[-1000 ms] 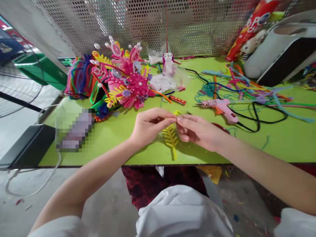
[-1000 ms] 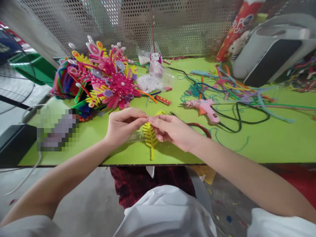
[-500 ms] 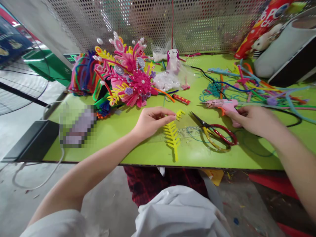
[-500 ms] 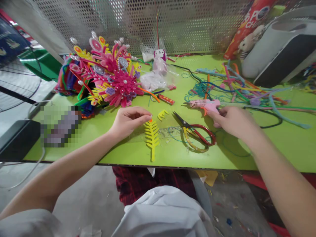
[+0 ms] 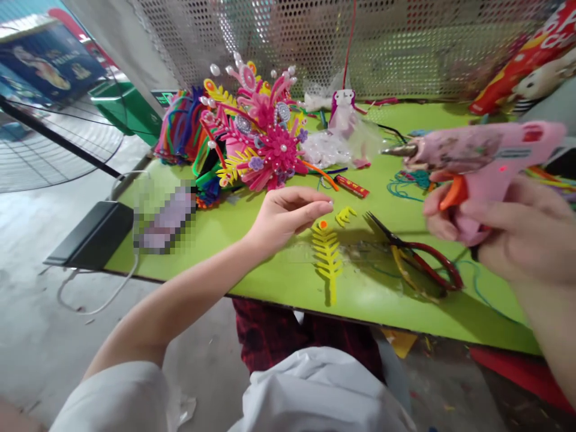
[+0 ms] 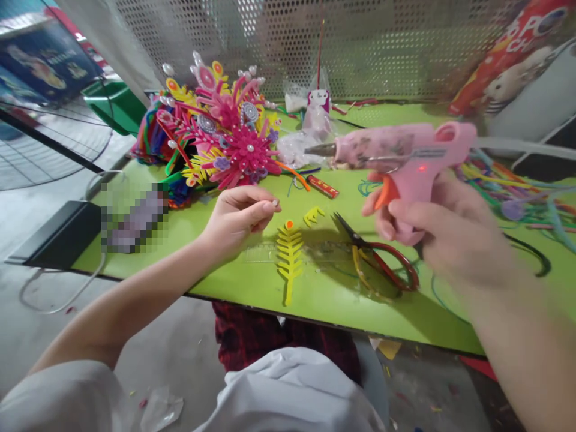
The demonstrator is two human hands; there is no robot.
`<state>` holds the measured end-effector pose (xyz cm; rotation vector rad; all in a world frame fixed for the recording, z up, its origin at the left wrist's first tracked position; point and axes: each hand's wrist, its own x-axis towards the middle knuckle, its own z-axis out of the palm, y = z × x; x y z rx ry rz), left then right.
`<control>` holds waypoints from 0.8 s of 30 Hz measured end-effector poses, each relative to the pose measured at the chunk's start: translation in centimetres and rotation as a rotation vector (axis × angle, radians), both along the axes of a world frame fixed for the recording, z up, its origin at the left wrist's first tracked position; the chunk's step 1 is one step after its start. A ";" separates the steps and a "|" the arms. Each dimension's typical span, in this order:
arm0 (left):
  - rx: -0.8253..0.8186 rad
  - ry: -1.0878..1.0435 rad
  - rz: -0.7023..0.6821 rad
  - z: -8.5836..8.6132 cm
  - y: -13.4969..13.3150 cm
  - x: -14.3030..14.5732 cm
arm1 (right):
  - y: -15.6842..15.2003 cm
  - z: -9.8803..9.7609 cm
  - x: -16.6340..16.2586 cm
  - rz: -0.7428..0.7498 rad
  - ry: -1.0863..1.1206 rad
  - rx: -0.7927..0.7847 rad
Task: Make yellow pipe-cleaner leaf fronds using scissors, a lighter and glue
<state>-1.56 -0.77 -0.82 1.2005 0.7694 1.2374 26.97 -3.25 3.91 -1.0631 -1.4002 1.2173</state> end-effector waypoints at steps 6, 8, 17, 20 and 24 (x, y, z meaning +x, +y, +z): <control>0.167 0.086 0.118 0.8 -0.5 -0.6 | -1.4 -1.9 -2.7 0.051 0.129 -0.152; 0.227 0.136 0.156 1.1 -0.8 -0.6 | -1.8 -2.1 -3.2 0.050 0.151 -0.218; 0.285 0.185 0.174 1.7 -1.5 -0.4 | -2.2 -2.1 -4.4 0.090 0.169 -0.374; 0.299 0.170 0.169 1.7 -1.5 -0.4 | -2.2 -2.3 -4.5 0.091 0.169 -0.399; 0.284 0.235 0.183 1.7 -1.6 -0.5 | -2.3 -2.4 -4.6 0.088 0.165 -0.397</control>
